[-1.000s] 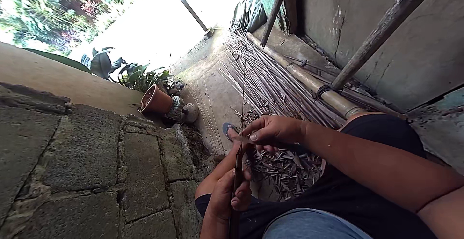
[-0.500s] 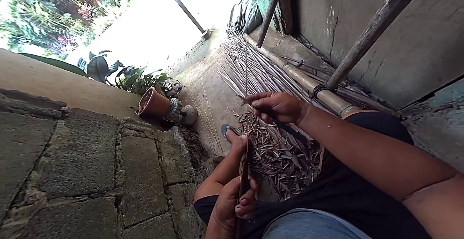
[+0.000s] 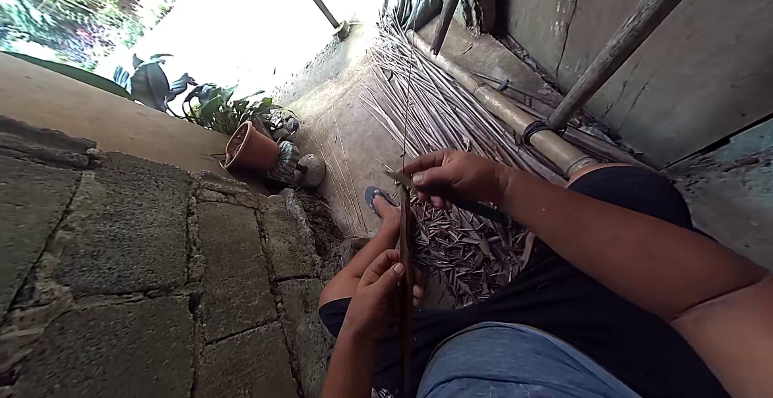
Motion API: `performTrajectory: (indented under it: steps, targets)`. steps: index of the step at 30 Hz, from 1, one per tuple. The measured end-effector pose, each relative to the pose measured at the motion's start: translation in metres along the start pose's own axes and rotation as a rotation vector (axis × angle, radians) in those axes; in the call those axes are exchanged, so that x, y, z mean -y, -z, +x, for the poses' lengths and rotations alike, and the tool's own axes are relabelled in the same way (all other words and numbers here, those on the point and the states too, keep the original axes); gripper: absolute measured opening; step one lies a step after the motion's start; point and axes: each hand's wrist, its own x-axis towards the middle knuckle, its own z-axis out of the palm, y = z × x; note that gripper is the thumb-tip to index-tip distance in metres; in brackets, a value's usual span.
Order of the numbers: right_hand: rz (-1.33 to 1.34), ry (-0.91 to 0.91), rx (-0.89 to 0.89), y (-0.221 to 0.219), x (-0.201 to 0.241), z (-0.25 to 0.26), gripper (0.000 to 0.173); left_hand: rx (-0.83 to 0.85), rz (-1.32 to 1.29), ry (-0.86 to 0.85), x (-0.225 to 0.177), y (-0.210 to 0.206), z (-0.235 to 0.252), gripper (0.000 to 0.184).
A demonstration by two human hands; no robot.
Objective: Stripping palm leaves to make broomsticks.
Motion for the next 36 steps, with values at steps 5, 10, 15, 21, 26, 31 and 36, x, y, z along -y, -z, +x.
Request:
performTrajectory:
  steps: [5, 10, 15, 21, 26, 31, 36]
  targets:
    - [-0.093, -0.073, 0.121, -0.019, -0.013, 0.001, 0.032, -0.177, 0.08, -0.086, -0.004, -0.007, 0.005, 0.027]
    - [-0.132, -0.132, 0.211, -0.025, -0.015, -0.001, 0.023, -0.359, 0.135, -0.162, -0.01, -0.009, 0.01, 0.025]
    - [-0.159, -0.117, 0.372, -0.042, -0.029, -0.004, 0.023, -0.263, 0.089, -0.168, -0.014, -0.019, 0.009, 0.022]
    - [-0.262, 0.028, 0.293, -0.022, -0.028, 0.005, 0.025, -0.211, -0.008, -0.114, -0.019, -0.02, 0.005, 0.021]
    - [-0.307, 0.065, 0.174, -0.019, -0.031, 0.009, 0.025, -0.264, 0.074, -0.131, -0.019, -0.015, 0.004, 0.023]
    - [-0.248, 0.083, -0.091, -0.013, -0.022, 0.01, 0.022, -0.342, 0.115, -0.149, -0.015, -0.012, 0.002, 0.022]
    - [-0.171, -0.019, 0.122, -0.022, -0.024, 0.005, 0.029, -0.393, 0.272, -0.229, -0.014, -0.011, 0.004, 0.024]
